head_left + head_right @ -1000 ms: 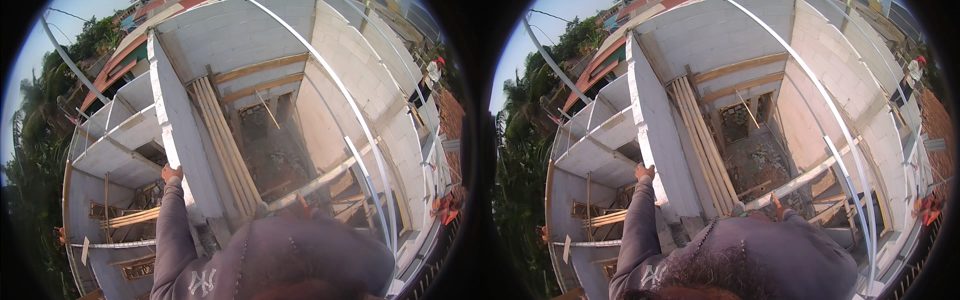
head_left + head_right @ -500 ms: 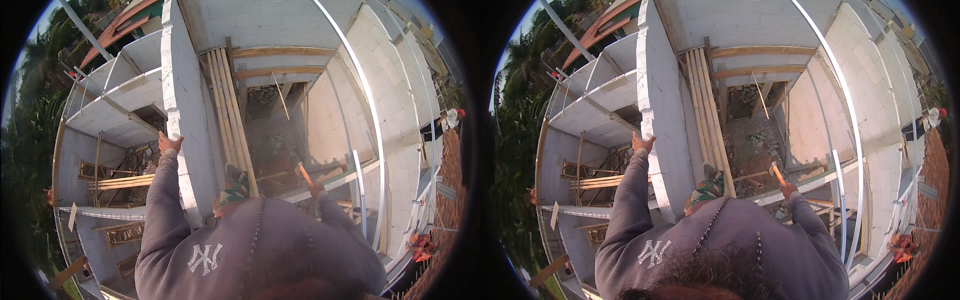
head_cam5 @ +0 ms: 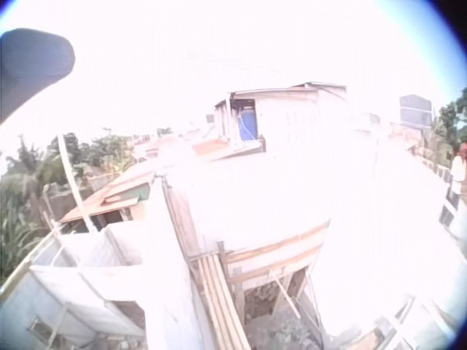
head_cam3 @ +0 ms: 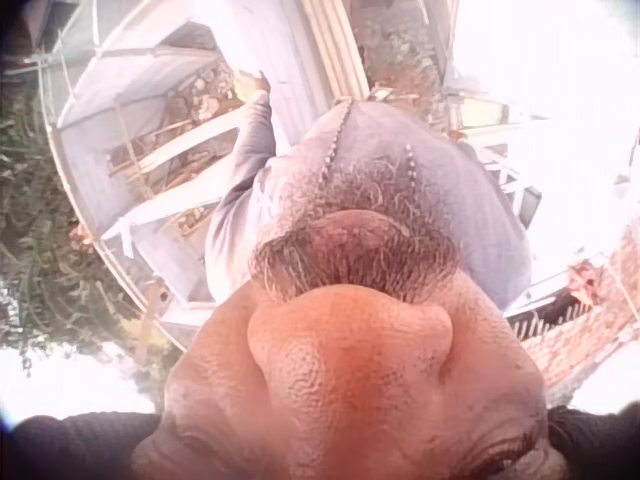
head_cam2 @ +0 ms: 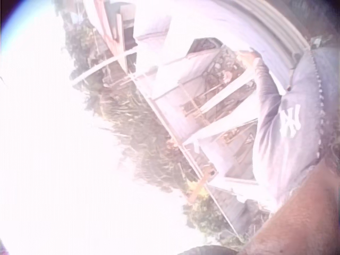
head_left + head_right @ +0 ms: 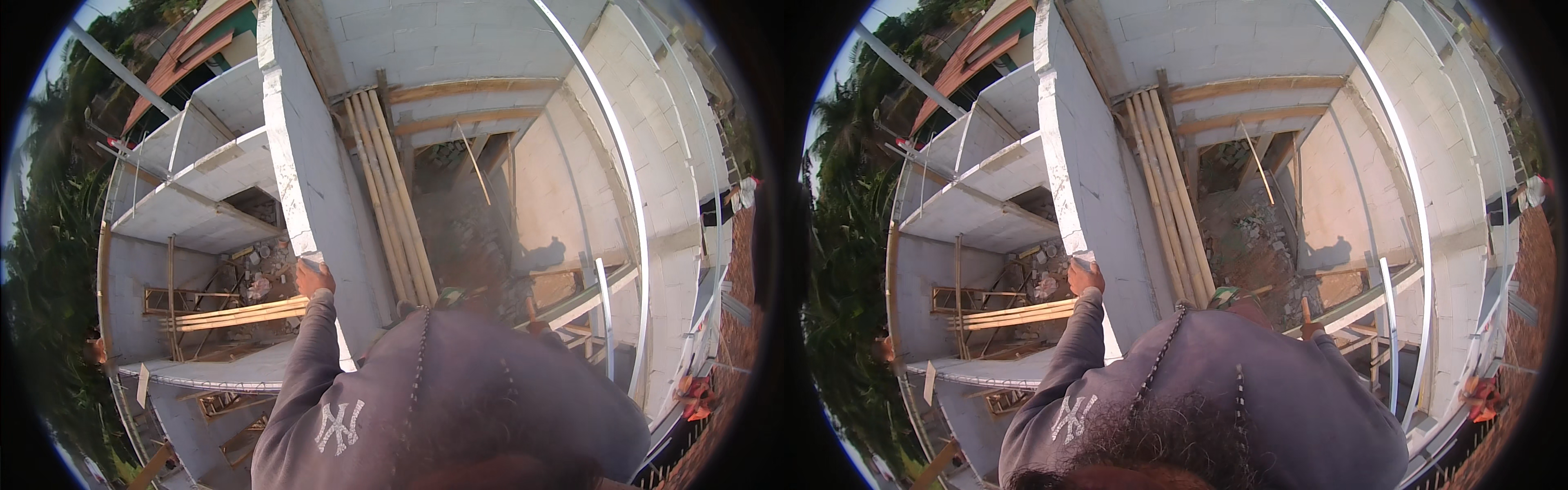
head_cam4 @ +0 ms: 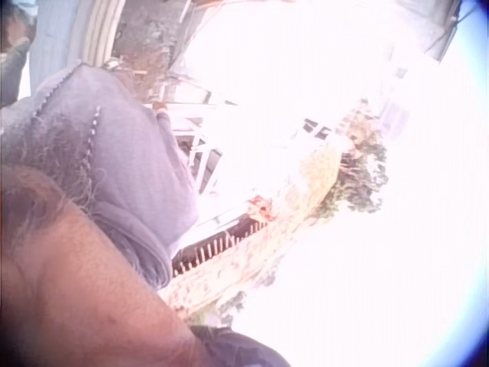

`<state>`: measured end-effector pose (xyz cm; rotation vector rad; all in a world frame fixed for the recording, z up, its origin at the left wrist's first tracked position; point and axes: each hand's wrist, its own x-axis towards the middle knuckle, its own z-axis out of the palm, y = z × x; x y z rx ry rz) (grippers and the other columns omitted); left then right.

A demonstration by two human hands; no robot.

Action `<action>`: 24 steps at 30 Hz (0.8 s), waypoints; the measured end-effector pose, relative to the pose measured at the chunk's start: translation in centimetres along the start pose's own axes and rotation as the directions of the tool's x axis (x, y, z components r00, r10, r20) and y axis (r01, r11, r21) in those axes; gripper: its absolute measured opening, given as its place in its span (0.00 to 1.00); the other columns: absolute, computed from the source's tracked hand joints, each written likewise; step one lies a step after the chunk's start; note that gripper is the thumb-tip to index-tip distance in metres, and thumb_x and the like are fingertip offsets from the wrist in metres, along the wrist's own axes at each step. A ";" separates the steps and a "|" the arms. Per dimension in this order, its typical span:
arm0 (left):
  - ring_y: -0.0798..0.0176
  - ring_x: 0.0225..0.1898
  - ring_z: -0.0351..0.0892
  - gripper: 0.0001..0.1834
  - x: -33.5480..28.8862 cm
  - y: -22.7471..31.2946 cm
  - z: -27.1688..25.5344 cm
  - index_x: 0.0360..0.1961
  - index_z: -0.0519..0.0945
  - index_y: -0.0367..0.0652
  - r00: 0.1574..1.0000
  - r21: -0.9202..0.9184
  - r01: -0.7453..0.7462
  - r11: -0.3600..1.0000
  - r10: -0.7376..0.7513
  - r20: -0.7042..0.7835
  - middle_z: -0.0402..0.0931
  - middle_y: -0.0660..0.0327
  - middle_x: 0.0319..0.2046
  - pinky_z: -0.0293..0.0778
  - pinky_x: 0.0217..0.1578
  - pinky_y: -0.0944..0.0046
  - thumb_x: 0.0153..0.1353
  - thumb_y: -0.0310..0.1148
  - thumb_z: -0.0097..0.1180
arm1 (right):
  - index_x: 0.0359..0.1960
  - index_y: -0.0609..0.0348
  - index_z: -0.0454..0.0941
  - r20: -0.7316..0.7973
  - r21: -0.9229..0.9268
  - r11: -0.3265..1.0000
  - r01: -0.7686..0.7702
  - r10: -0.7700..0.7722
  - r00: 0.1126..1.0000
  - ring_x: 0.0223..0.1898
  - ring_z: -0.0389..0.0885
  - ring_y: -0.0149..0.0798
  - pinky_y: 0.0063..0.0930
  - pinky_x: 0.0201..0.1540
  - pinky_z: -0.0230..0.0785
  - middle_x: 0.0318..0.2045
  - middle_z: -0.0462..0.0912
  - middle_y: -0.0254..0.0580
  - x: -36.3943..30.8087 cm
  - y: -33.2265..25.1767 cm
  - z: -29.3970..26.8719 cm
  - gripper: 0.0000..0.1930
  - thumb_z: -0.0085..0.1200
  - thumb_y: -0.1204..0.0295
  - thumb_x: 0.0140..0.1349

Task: The person installs metal roof framing on top of a concrete block wall by positioning a long metal stud and hammering it into place.

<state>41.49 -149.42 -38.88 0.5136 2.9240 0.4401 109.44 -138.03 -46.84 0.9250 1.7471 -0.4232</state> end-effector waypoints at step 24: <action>0.40 0.70 0.57 0.57 8.0 -0.9 1.3 0.73 0.49 0.30 0.961 -0.439 0.255 0.862 -0.175 0.215 0.56 0.35 0.68 0.56 0.68 0.47 0.57 0.57 0.66 | 0.46 0.61 0.79 -0.125 0.781 0.625 -0.008 0.169 0.978 0.27 0.81 0.43 0.41 0.26 0.70 0.31 0.82 0.44 17.0 -2.4 -47.8 0.16 0.56 0.63 0.62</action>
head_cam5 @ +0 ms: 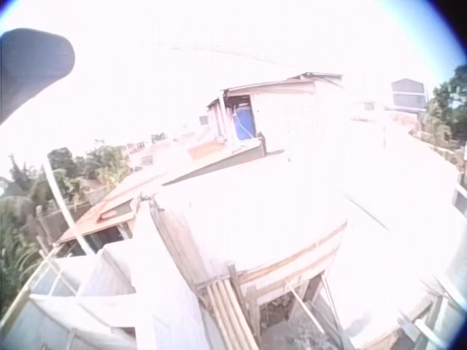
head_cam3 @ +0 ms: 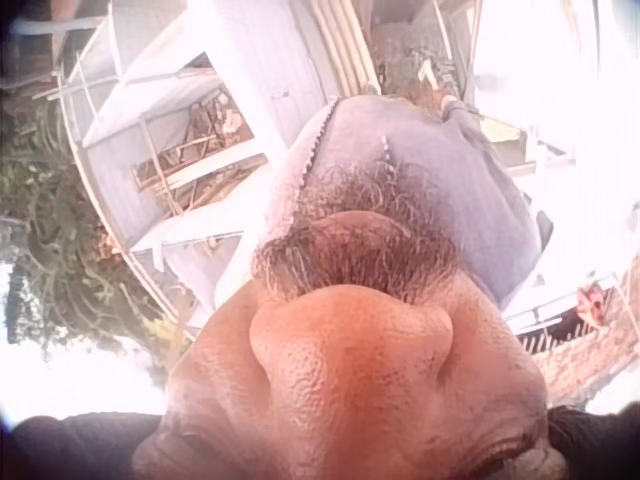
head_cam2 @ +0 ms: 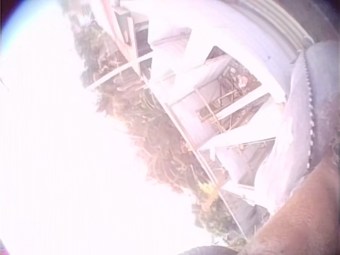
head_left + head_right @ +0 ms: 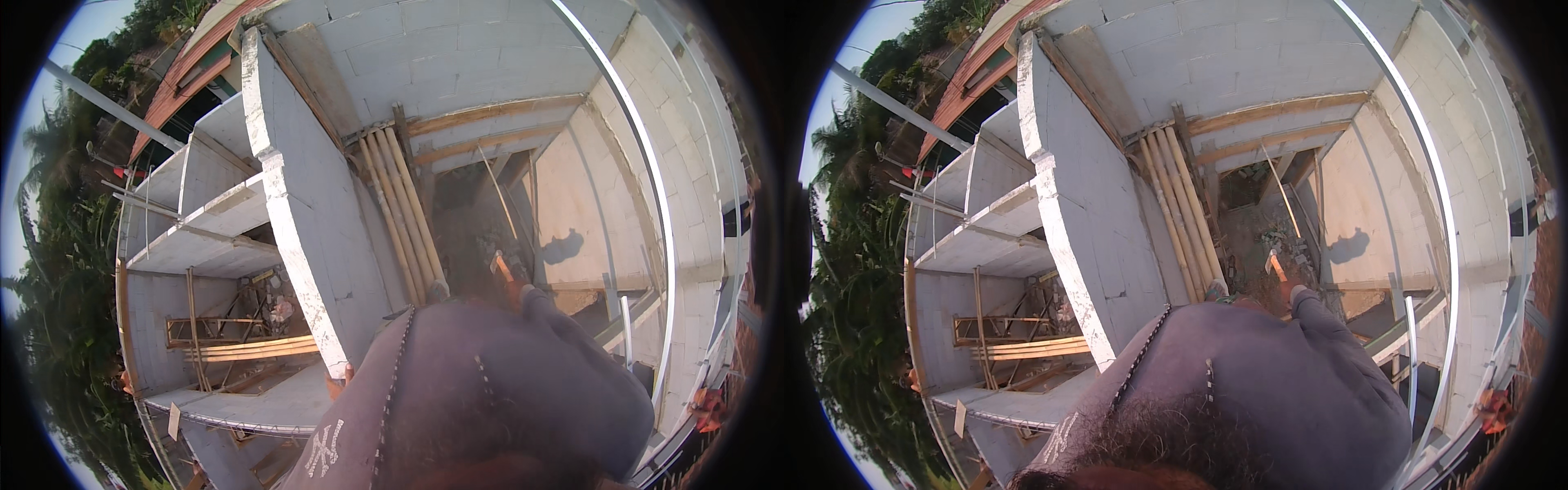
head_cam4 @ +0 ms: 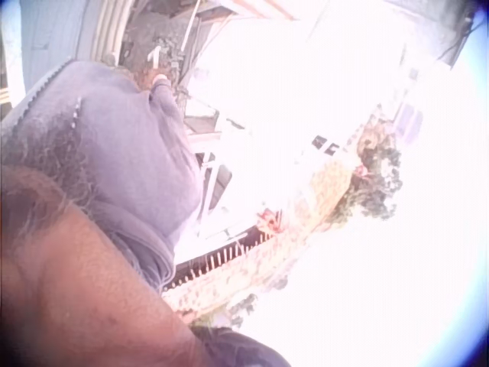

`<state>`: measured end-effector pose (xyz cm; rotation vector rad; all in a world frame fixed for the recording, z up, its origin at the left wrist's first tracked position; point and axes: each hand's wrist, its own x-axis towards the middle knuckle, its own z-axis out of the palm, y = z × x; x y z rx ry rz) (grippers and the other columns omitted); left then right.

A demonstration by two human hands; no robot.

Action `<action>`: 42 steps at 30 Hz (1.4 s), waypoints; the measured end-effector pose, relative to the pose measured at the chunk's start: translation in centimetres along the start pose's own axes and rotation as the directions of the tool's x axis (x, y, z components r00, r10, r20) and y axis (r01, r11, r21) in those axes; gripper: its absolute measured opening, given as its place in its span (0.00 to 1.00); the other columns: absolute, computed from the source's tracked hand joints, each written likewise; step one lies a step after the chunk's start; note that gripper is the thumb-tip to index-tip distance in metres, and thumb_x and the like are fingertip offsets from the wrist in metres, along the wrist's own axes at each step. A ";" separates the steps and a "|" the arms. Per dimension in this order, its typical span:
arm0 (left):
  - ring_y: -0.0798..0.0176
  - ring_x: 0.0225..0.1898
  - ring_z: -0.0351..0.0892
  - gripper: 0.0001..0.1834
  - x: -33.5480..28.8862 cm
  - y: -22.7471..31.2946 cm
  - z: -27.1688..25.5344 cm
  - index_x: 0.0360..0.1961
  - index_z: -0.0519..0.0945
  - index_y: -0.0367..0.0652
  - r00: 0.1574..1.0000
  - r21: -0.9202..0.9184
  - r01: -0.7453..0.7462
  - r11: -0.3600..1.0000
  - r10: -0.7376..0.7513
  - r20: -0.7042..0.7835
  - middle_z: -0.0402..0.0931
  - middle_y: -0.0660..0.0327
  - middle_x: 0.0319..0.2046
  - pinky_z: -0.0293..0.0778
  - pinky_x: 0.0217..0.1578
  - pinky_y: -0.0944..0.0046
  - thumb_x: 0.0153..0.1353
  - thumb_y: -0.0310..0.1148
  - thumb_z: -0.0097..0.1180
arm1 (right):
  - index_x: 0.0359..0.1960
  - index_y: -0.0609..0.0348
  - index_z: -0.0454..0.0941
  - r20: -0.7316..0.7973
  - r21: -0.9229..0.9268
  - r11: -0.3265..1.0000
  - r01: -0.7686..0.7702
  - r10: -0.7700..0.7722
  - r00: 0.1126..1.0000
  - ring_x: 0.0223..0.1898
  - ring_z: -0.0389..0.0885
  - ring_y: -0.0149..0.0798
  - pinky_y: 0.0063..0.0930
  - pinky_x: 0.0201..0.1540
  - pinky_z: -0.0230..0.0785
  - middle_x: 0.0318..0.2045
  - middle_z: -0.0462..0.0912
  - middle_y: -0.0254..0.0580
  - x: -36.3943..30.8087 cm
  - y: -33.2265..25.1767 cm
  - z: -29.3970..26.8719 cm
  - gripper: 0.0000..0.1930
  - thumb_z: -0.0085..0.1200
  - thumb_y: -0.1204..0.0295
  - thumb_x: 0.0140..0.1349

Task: The person installs metal roof framing on top of a concrete block wall by positioning a long metal stud and hammering it into place.

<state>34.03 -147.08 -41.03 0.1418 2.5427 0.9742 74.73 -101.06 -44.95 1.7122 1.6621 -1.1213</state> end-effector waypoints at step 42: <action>0.38 0.67 0.61 0.49 35.5 50.6 5.3 0.71 0.56 0.32 0.557 0.584 -0.533 0.611 0.774 -0.301 0.63 0.39 0.65 0.58 0.66 0.40 0.60 0.55 0.60 | 0.51 0.62 0.81 0.023 0.044 0.980 -0.192 0.192 0.981 0.52 0.83 0.50 0.43 0.52 0.75 0.48 0.85 0.52 21.3 -31.5 -22.3 0.23 0.56 0.58 0.61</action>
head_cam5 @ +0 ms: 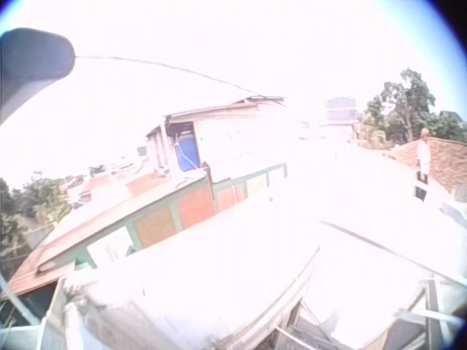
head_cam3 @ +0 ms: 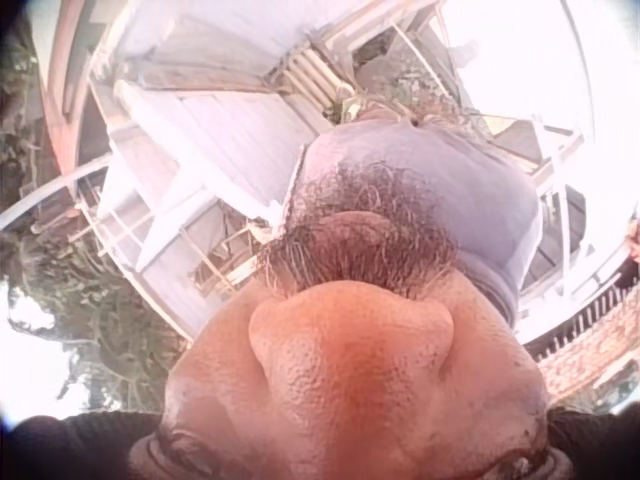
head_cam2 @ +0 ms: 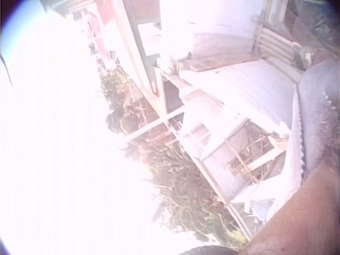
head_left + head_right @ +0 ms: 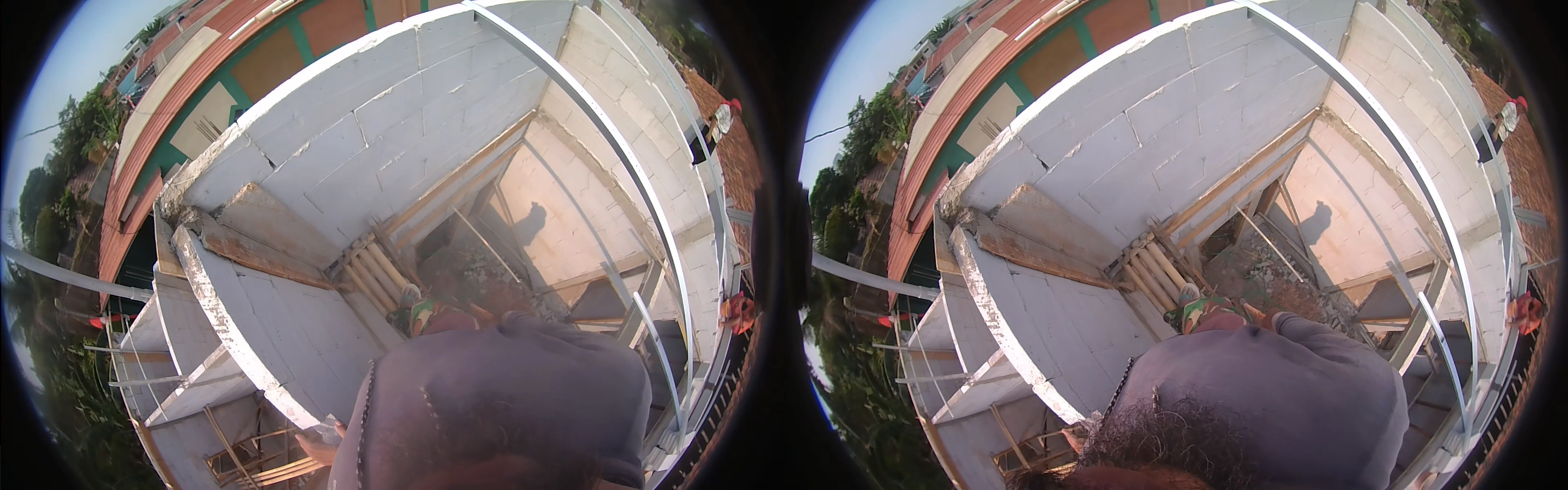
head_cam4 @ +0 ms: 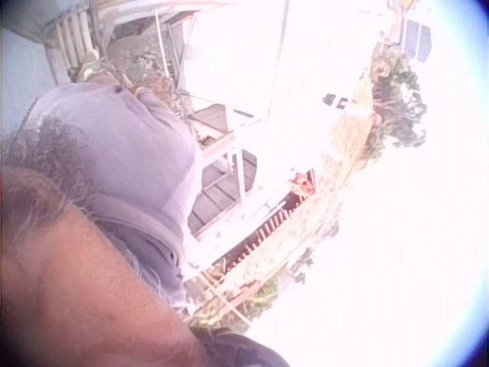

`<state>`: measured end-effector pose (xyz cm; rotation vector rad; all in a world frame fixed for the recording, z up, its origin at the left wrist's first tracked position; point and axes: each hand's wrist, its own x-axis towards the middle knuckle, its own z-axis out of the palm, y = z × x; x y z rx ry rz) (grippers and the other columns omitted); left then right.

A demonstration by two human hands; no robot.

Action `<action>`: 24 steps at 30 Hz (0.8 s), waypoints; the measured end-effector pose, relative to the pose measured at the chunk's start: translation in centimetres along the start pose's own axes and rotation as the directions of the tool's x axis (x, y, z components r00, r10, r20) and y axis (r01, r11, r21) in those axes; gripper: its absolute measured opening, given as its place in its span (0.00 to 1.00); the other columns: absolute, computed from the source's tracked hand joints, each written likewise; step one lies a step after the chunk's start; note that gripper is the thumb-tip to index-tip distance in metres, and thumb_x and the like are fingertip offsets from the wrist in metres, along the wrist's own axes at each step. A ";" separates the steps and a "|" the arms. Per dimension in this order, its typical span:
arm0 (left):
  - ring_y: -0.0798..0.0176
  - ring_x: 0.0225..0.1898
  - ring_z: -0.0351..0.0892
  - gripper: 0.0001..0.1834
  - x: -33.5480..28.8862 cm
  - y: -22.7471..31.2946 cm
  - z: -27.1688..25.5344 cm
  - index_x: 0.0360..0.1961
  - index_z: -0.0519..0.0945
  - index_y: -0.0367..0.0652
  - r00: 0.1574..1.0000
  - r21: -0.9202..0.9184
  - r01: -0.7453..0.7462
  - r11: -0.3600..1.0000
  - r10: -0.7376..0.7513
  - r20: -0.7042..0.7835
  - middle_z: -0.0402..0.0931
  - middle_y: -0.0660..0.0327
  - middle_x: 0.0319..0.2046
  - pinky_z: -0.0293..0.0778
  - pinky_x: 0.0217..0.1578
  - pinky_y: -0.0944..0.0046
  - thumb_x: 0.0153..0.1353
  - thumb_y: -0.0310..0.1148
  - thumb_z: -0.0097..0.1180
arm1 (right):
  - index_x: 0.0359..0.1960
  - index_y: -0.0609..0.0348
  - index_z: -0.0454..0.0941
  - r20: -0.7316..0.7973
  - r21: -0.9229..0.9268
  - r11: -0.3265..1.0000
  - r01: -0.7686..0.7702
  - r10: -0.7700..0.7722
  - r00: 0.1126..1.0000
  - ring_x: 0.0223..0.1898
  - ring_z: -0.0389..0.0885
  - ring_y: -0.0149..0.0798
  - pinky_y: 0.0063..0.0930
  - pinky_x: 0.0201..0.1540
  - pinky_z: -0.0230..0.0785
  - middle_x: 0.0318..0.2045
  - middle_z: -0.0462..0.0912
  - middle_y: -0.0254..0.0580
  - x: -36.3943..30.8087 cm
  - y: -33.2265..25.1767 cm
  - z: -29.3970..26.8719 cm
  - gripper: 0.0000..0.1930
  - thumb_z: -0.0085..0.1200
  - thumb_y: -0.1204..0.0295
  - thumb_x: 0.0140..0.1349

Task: The person installs metal roof framing on top of a concrete block wall by positioning a long metal stud and hammering it into place.

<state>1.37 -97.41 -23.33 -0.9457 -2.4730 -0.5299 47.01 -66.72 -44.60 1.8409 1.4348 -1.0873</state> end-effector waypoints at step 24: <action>0.51 0.62 0.72 0.29 39.0 30.9 12.6 0.66 0.67 0.34 0.832 -0.874 0.194 0.445 0.397 0.387 0.74 0.45 0.56 0.66 0.61 0.52 0.66 0.34 0.57 | 0.44 0.66 0.76 -0.609 0.550 0.732 0.403 0.022 0.793 0.42 0.80 0.59 0.50 0.46 0.68 0.38 0.81 0.59 4.8 -18.5 -21.4 0.23 0.57 0.55 0.63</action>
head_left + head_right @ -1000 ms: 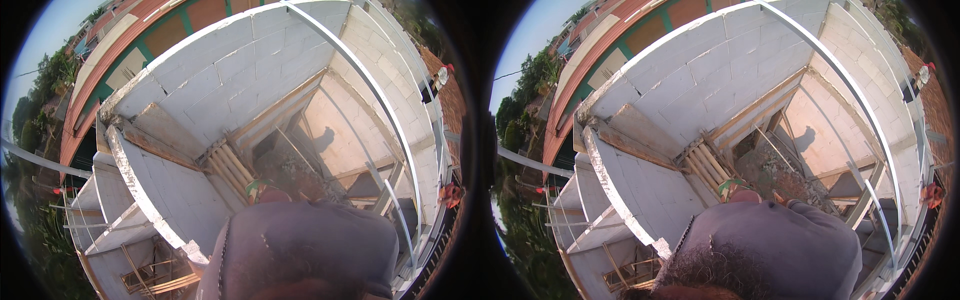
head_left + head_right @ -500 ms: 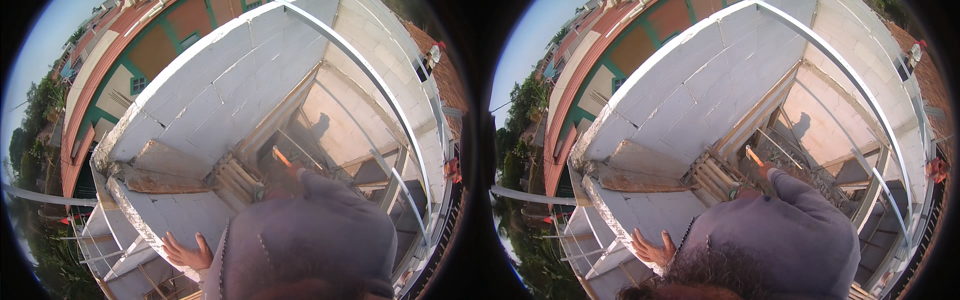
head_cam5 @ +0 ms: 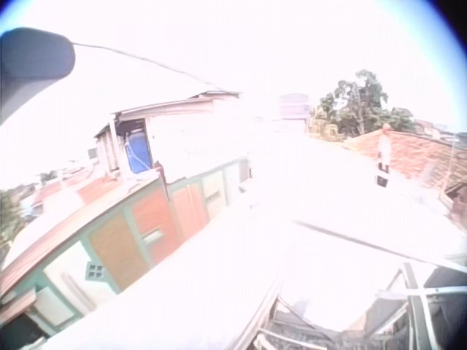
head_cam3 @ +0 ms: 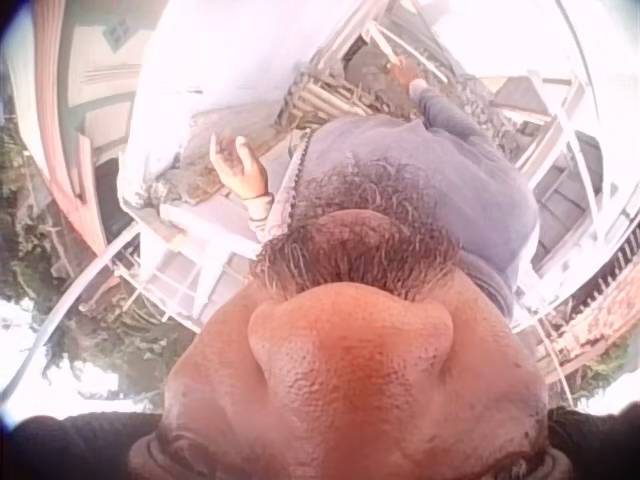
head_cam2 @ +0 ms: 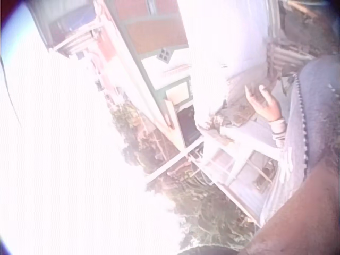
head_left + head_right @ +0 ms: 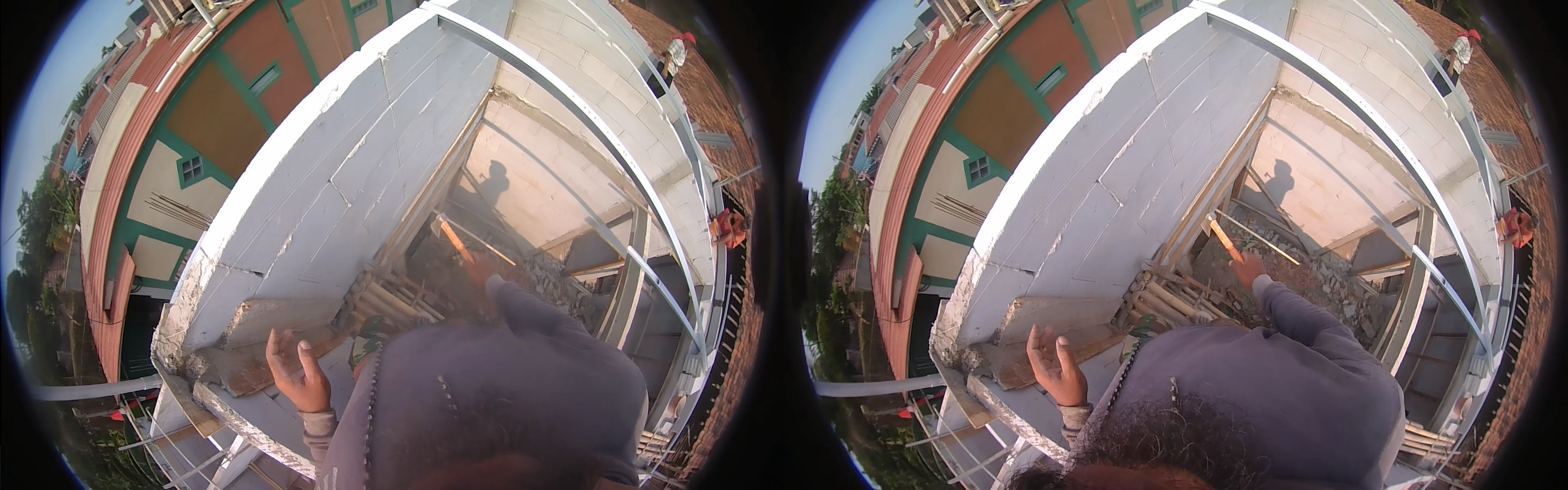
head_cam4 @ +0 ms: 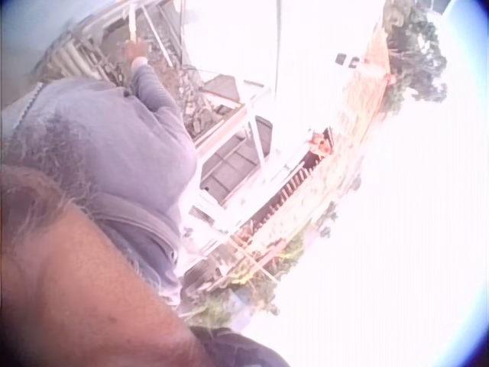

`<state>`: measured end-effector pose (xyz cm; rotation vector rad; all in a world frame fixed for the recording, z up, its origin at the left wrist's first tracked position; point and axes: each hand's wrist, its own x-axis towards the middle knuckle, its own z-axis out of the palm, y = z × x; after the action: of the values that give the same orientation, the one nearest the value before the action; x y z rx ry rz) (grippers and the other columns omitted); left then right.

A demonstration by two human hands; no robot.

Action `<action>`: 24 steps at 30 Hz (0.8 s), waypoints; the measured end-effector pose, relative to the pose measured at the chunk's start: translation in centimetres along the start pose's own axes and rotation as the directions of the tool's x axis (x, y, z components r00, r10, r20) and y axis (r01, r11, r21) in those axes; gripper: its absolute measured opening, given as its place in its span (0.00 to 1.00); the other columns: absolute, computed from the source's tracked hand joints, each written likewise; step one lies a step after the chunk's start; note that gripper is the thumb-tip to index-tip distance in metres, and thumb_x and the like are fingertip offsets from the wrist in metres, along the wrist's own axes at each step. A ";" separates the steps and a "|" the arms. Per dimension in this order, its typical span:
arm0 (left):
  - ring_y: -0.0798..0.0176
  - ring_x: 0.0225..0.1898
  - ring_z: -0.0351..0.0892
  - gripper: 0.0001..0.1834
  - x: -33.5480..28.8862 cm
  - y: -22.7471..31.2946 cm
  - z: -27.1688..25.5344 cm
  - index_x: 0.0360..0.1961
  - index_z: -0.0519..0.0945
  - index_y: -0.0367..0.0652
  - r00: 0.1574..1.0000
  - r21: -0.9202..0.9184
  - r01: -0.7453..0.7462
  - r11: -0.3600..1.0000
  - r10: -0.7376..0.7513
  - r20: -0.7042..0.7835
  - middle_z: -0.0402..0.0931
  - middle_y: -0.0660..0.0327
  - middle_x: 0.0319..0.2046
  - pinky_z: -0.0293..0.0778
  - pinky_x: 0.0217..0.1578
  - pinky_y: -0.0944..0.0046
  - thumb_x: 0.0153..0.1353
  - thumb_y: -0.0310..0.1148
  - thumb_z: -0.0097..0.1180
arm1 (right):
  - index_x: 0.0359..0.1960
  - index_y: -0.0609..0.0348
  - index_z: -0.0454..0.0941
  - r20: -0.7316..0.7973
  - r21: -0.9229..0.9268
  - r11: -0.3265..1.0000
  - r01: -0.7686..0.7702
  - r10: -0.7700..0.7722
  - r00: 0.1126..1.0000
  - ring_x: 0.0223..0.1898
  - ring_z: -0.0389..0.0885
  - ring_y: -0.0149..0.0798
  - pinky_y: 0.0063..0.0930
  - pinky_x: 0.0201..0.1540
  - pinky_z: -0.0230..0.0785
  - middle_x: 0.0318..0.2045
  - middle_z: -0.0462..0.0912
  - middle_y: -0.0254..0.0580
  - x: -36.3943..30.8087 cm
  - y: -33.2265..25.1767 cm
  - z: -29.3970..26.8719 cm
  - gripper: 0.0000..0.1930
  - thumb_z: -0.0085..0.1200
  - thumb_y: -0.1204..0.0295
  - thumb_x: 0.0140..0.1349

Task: The person installs metal roof framing on top of a concrete block wall by positioning a long metal stud and hammering it into place.

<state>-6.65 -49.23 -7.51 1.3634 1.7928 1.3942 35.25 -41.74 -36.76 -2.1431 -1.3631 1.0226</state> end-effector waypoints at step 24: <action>0.53 0.53 0.81 0.28 53.9 20.3 61.7 0.47 0.86 0.37 0.603 -0.192 -0.476 0.858 0.478 0.639 0.83 0.48 0.49 0.72 0.57 0.59 0.59 0.53 0.63 | 0.28 0.62 0.75 -0.870 0.189 0.965 0.179 0.080 0.486 0.24 0.64 0.26 0.27 0.29 0.63 0.19 0.69 0.29 6.2 -20.8 -27.5 0.18 0.61 0.59 0.67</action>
<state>32.14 25.42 -0.95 2.1153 0.9656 0.9067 45.12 -25.54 -7.27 -1.9101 -0.6930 -0.0465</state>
